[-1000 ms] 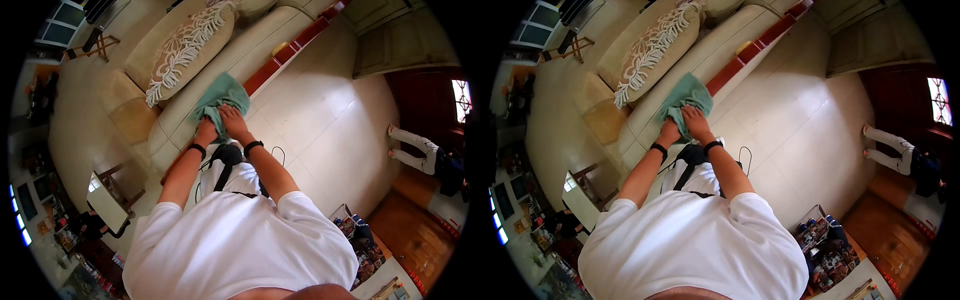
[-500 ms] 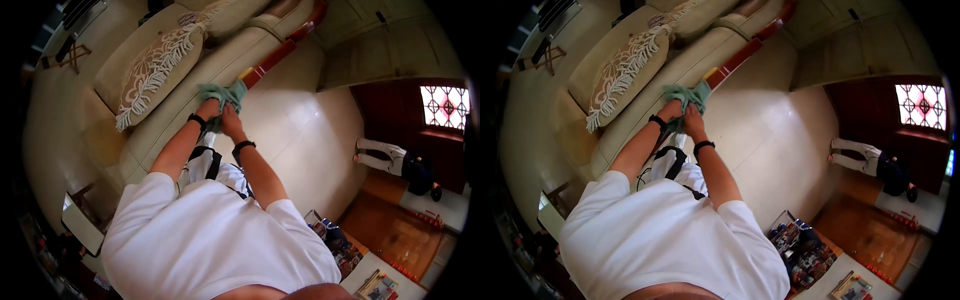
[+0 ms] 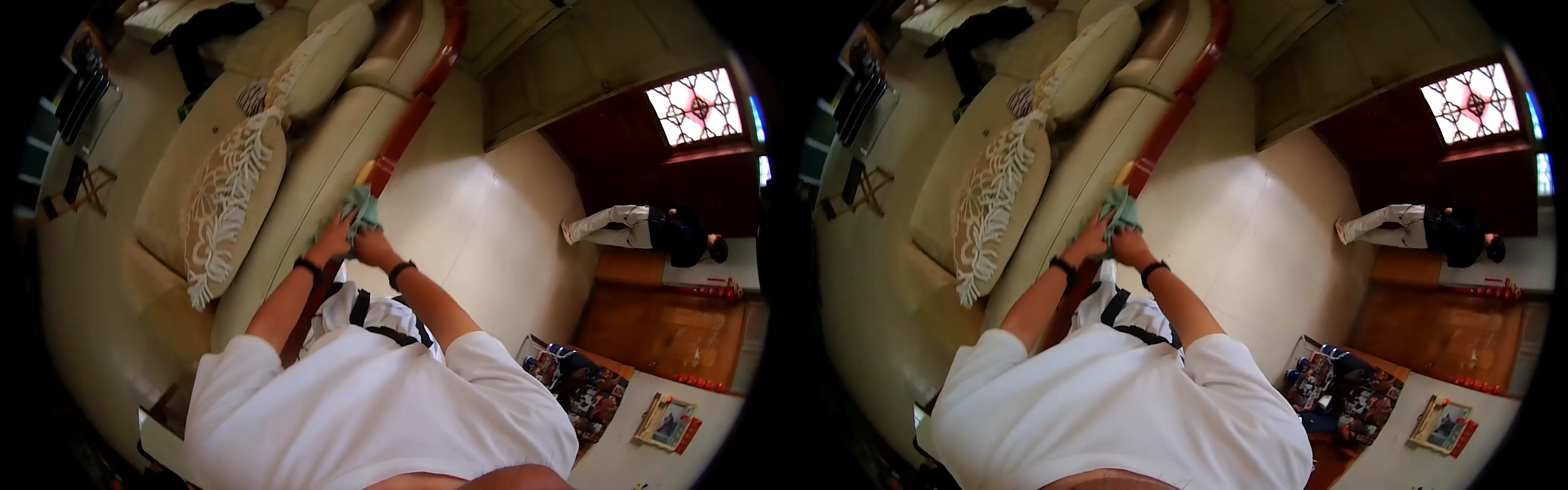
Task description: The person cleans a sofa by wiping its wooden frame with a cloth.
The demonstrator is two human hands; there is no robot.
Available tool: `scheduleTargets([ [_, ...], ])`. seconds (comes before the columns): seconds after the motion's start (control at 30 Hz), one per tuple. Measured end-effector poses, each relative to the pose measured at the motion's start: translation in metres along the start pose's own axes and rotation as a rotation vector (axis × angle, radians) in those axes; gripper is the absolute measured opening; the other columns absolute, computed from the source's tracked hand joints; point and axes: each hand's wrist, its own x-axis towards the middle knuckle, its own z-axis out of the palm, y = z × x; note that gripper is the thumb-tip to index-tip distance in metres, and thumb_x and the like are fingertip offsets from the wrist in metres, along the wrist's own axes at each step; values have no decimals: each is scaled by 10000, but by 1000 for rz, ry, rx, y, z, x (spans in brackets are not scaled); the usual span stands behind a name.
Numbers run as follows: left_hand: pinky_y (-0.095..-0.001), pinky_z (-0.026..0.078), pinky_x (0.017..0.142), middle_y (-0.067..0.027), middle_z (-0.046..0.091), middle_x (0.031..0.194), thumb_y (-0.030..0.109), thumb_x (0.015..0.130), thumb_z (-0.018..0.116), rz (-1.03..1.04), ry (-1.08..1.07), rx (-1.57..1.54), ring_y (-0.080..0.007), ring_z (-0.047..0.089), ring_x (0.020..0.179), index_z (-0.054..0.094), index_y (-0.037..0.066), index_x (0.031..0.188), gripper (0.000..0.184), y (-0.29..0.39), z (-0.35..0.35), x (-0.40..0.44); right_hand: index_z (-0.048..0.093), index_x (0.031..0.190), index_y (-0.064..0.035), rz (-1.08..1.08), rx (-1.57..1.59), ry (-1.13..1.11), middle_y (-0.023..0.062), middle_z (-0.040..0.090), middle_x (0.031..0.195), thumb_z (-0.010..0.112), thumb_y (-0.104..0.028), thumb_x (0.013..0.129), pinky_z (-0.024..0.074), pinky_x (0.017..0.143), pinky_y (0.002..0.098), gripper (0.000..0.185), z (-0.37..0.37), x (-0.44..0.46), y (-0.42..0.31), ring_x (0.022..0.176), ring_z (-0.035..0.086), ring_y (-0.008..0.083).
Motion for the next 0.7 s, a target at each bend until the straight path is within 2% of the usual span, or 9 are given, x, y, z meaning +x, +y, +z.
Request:
scheduleTargets([
  [0.03, -489, 297, 1146, -315, 188, 1542, 4, 693, 599, -49, -26, 5, -492, 256, 1399, 252, 39, 1511, 888, 0, 0, -1, 648, 926, -104, -20, -1, 55, 141, 587, 992, 633, -237, 765, 481, 784, 471, 208, 2, -2, 2, 994, 593, 330],
  [0.13, -513, 230, 1172, -310, 161, 1555, 11, 670, 610, -117, 5, 263, -480, 180, 1437, 183, 8, 1527, 957, 27, -1, 10, 646, 912, -113, -49, 21, 49, 111, 583, 987, 625, -234, 774, 459, 832, 463, 185, -22, -3, 18, 995, 587, 310],
  [0.23, -539, 200, 1175, -307, 145, 1561, 82, 669, 692, -80, 107, 293, -487, 149, 1443, 101, -24, 1531, 1050, 41, 2, 51, 654, 988, -162, -101, -254, -7, 79, 583, 1012, 617, -221, 806, 422, 916, 468, 194, -50, 11, 61, 1022, 572, 282],
  [0.3, -537, 201, 1174, -306, 144, 1562, 138, 668, 739, -78, 193, 140, -481, 154, 1444, 70, -28, 1532, 1105, 40, 9, 85, 650, 1074, -219, -72, -494, 311, 61, 582, 1059, 600, -206, 843, 379, 988, 486, 236, -68, 25, 92, 1078, 543, 268],
  [0.37, -534, 203, 1173, -305, 143, 1562, 195, 666, 787, -49, 274, 18, -475, 159, 1445, 39, -32, 1533, 1167, 30, 13, 126, 635, 1137, -219, -36, -490, 312, 76, 565, 1140, 607, -205, 843, 371, 1009, 493, 296, -78, 48, 111, 1131, 523, 279],
  [0.43, -590, 282, 1105, -309, 251, 1527, 237, 621, 842, -99, 356, 201, -494, 254, 1405, 16, -46, 1527, 1258, 33, 18, 176, 606, 1263, -219, 80, -475, 314, 108, 532, 1303, 621, -204, 841, 355, 1052, 507, 422, -84, 71, 141, 1239, 482, 301],
  [0.47, -590, 282, 1105, -309, 251, 1527, 237, 621, 842, -88, 358, 210, -494, 254, 1405, 16, -46, 1527, 1258, 37, 20, 198, 607, 1269, -206, 111, -414, 315, 127, 507, 1333, 634, -201, 834, 371, 1033, 519, 435, -83, 80, 158, 1248, 472, 312],
  [0.53, -575, 332, 1075, -313, 334, 1476, 216, 657, 819, -211, 270, 253, -479, 334, 1359, 52, -73, 1514, 1186, 43, 20, 232, 611, 1259, -196, 155, -353, 276, 133, 501, 1340, 635, -201, 831, 384, 1023, 510, 429, -93, 86, 183, 1235, 486, 324],
  [0.7, -533, 408, 1022, -309, 413, 1404, 199, 703, 784, -184, 266, 102, -442, 425, 1283, 211, -92, 1464, 995, 33, 32, 294, 618, 1233, -176, 137, -77, 161, 153, 498, 1320, 630, -192, 825, 453, 956, 481, 408, -115, 110, 244, 1166, 541, 352],
])
